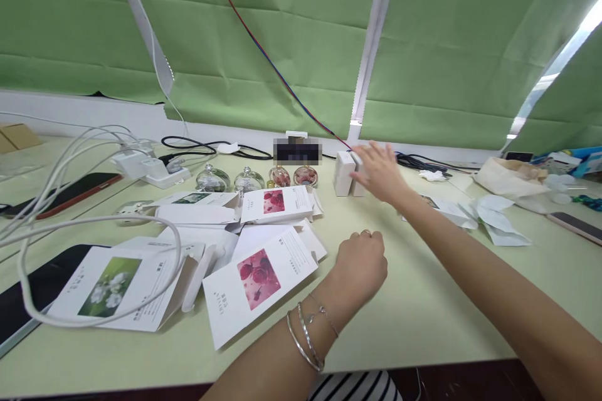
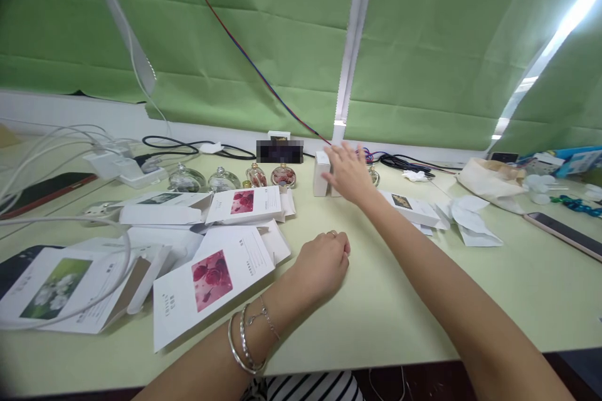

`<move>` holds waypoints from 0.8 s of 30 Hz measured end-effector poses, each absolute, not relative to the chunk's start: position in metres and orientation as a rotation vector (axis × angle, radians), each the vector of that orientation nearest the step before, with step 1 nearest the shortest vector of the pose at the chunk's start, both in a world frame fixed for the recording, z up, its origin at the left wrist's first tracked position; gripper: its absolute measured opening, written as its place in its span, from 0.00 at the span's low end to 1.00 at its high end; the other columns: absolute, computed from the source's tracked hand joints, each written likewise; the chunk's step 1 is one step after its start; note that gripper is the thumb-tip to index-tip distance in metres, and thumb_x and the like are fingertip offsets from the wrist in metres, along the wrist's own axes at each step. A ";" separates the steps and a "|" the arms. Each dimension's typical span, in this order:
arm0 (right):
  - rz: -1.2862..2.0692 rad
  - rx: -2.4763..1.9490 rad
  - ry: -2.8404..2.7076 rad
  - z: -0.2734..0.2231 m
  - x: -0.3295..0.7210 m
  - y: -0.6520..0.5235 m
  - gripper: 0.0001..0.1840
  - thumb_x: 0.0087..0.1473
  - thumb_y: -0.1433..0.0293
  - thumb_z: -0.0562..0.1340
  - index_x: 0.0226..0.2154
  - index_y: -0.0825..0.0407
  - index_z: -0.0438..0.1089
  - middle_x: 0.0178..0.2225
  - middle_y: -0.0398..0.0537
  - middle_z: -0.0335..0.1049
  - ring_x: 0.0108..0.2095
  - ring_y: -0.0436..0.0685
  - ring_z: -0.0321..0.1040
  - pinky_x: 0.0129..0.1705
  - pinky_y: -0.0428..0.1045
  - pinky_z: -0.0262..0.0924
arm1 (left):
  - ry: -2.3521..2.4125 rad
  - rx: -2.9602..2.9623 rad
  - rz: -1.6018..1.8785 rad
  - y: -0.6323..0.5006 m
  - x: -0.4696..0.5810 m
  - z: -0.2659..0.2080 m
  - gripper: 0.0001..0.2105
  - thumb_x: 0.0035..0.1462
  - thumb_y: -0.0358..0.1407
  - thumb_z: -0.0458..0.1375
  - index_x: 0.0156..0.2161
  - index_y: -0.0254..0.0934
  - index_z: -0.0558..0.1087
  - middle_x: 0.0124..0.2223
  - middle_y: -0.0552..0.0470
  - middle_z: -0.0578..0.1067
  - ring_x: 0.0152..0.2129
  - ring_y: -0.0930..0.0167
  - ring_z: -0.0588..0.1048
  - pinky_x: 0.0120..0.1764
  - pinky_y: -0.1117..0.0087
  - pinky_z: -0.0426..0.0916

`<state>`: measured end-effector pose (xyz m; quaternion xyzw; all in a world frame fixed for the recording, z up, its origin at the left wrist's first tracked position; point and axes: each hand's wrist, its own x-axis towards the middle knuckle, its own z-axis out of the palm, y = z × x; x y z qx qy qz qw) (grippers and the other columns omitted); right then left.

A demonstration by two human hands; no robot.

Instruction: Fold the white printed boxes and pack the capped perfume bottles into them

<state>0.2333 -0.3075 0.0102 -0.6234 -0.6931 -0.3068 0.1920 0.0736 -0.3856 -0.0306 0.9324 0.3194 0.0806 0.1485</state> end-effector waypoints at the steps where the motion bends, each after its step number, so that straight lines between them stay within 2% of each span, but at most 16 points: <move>1: -0.890 -1.711 -1.889 0.012 0.244 -0.317 0.25 0.57 0.64 0.55 0.56 0.55 0.57 0.55 0.59 0.63 0.59 0.69 0.53 0.59 0.68 0.41 | 0.906 2.694 0.220 -0.386 0.075 -0.031 0.11 0.53 0.25 0.47 0.39 0.33 0.68 0.39 0.43 0.74 0.36 0.63 0.73 0.33 0.66 0.67; 6: -0.949 -1.690 -1.660 0.005 0.301 -0.359 0.22 0.57 0.64 0.52 0.51 0.57 0.62 0.47 0.62 0.68 0.53 0.70 0.60 0.55 0.66 0.51 | 0.853 2.755 0.175 -0.388 0.078 -0.032 0.10 0.53 0.26 0.49 0.41 0.31 0.69 0.41 0.40 0.72 0.40 0.60 0.71 0.37 0.64 0.68; 12: -0.914 -1.638 -1.623 -0.032 0.308 -0.386 0.17 0.56 0.67 0.53 0.47 0.52 0.65 0.44 0.58 0.69 0.49 0.68 0.63 0.51 0.63 0.54 | 0.840 2.791 0.178 -0.388 0.077 -0.030 0.09 0.56 0.27 0.48 0.40 0.32 0.69 0.40 0.42 0.72 0.38 0.62 0.72 0.35 0.64 0.68; 17: -0.833 -1.538 -1.904 -0.044 0.272 -0.390 0.12 0.56 0.69 0.54 0.44 0.50 0.66 0.43 0.53 0.71 0.49 0.65 0.62 0.51 0.61 0.52 | 0.834 2.890 0.283 -0.406 0.064 -0.007 0.09 0.57 0.27 0.47 0.39 0.33 0.69 0.37 0.44 0.74 0.35 0.63 0.73 0.37 0.63 0.68; 21: -0.739 -1.496 -1.996 -0.048 0.259 -0.390 0.11 0.57 0.70 0.54 0.42 0.50 0.68 0.43 0.52 0.72 0.49 0.64 0.62 0.50 0.61 0.52 | 0.999 2.829 0.413 -0.423 0.020 0.013 0.11 0.60 0.35 0.49 0.45 0.36 0.68 0.44 0.44 0.74 0.42 0.59 0.72 0.42 0.58 0.68; 24: -0.657 -1.517 -2.004 -0.052 0.260 -0.390 0.12 0.56 0.70 0.54 0.42 0.49 0.68 0.42 0.51 0.72 0.50 0.64 0.61 0.51 0.62 0.51 | 1.324 2.802 0.477 -0.416 -0.027 0.009 0.21 0.54 0.39 0.56 0.53 0.37 0.64 0.54 0.39 0.69 0.53 0.52 0.65 0.49 0.50 0.64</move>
